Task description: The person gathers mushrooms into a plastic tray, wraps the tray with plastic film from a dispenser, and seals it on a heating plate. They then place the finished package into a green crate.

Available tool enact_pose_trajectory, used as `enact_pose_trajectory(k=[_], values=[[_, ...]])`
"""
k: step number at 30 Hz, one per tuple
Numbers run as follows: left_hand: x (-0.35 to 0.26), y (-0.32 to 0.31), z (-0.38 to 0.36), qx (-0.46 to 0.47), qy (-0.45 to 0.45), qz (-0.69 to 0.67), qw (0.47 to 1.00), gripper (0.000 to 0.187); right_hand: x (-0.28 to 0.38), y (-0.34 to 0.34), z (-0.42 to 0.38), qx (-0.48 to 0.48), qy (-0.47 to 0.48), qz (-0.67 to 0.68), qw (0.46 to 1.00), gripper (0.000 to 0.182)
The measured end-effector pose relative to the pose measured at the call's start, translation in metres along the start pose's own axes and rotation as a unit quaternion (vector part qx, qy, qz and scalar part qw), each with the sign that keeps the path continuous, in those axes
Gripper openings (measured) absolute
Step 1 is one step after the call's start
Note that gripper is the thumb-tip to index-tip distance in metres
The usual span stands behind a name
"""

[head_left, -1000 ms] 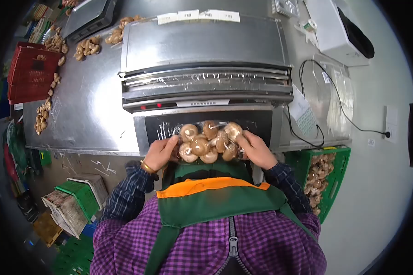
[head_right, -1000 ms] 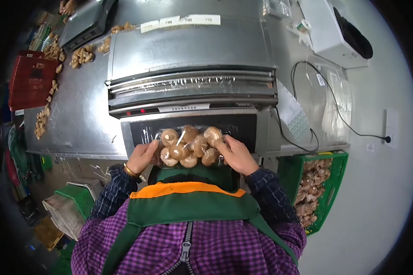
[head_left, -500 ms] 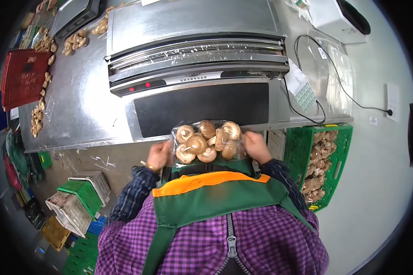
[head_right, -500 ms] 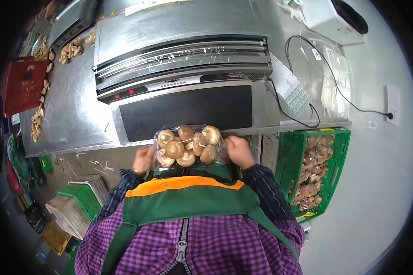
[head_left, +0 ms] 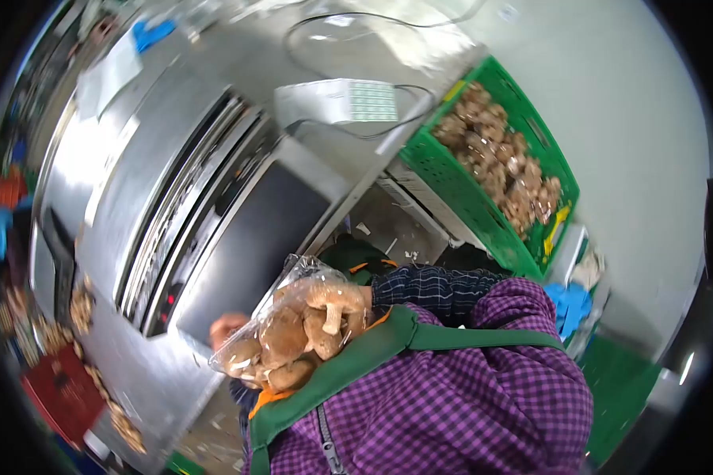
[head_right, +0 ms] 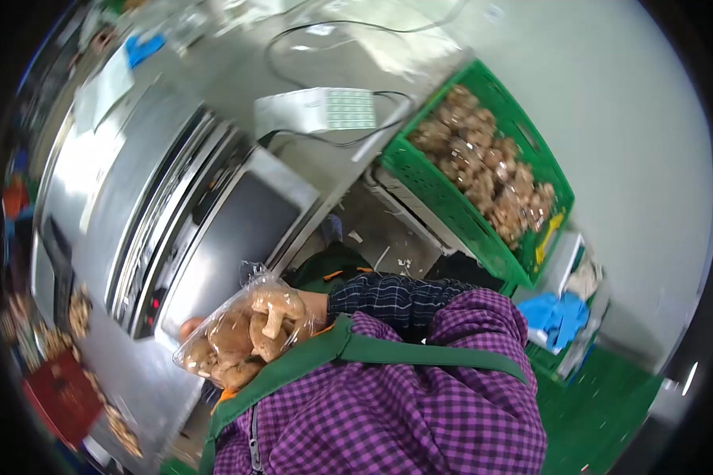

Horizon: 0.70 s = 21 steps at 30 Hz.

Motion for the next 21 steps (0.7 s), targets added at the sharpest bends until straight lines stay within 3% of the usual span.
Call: enact_pose_trajectory(k=[3, 5, 7, 9, 12, 13, 15, 16, 17, 19, 21], values=[[-0.026, -0.006, -0.016, 0.070, 0.055, -0.134, 0.987, 0.047, 0.021, -0.001, -0.001, -0.077, 0.062, 0.080, 0.992, 0.042], [-0.040, -0.038, -0.015, 0.086, 0.152, 0.043, 0.984, 0.041, 0.030, 0.002, 0.000, -0.120, 0.096, 0.177, 0.972, 0.045], [-0.046, -0.064, -0.007, 0.121, 0.158, 0.070, 0.977, 0.040, 0.047, 0.003, 0.000, -0.149, 0.135, 0.272, 0.941, 0.048], [-0.043, -0.085, 0.008, 0.152, 0.146, 0.056, 0.976, 0.038, 0.092, -0.013, -0.032, -0.119, 0.213, 0.299, 0.923, 0.062], [-0.037, -0.116, 0.036, 0.189, 0.131, 0.031, 0.973, 0.036, 0.114, 0.001, -0.078, -0.126, 0.370, 0.192, 0.900, 0.067], [-0.033, -0.132, 0.043, 0.206, 0.126, 0.023, 0.970, 0.035, 0.113, 0.007, -0.093, -0.242, 0.331, 0.085, 0.908, 0.064], [-0.024, -0.172, 0.054, 0.257, 0.112, 0.010, 0.960, 0.034, 0.104, 0.020, -0.102, -0.313, 0.288, 0.145, 0.893, 0.063], [-0.019, -0.200, 0.057, 0.319, 0.092, 0.006, 0.943, 0.032, 0.082, 0.035, -0.115, -0.277, 0.366, 0.214, 0.862, 0.057], [-0.011, -0.233, 0.065, 0.381, 0.073, 0.000, 0.922, 0.033, 0.087, 0.046, -0.129, -0.279, 0.375, 0.212, 0.858, 0.057], [-0.014, -0.290, 0.062, 0.584, -0.015, 0.219, 0.782, 0.044, 0.113, 0.069, -0.175, -0.353, 0.447, 0.260, 0.779, 0.044], [-0.013, -0.352, 0.037, 0.615, 0.061, 0.182, 0.765, 0.057, 0.126, 0.103, -0.249, -0.475, 0.491, 0.200, 0.702, 0.035]])
Point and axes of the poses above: each hand's wrist, its own z-axis towards the middle knuckle, its own y-axis out of the back of the hand, x = y × z, the point moved 3 cm from there along z, towards the middle knuckle, and after that the axes turned 9 degrees about z, right-handed, at the moved point
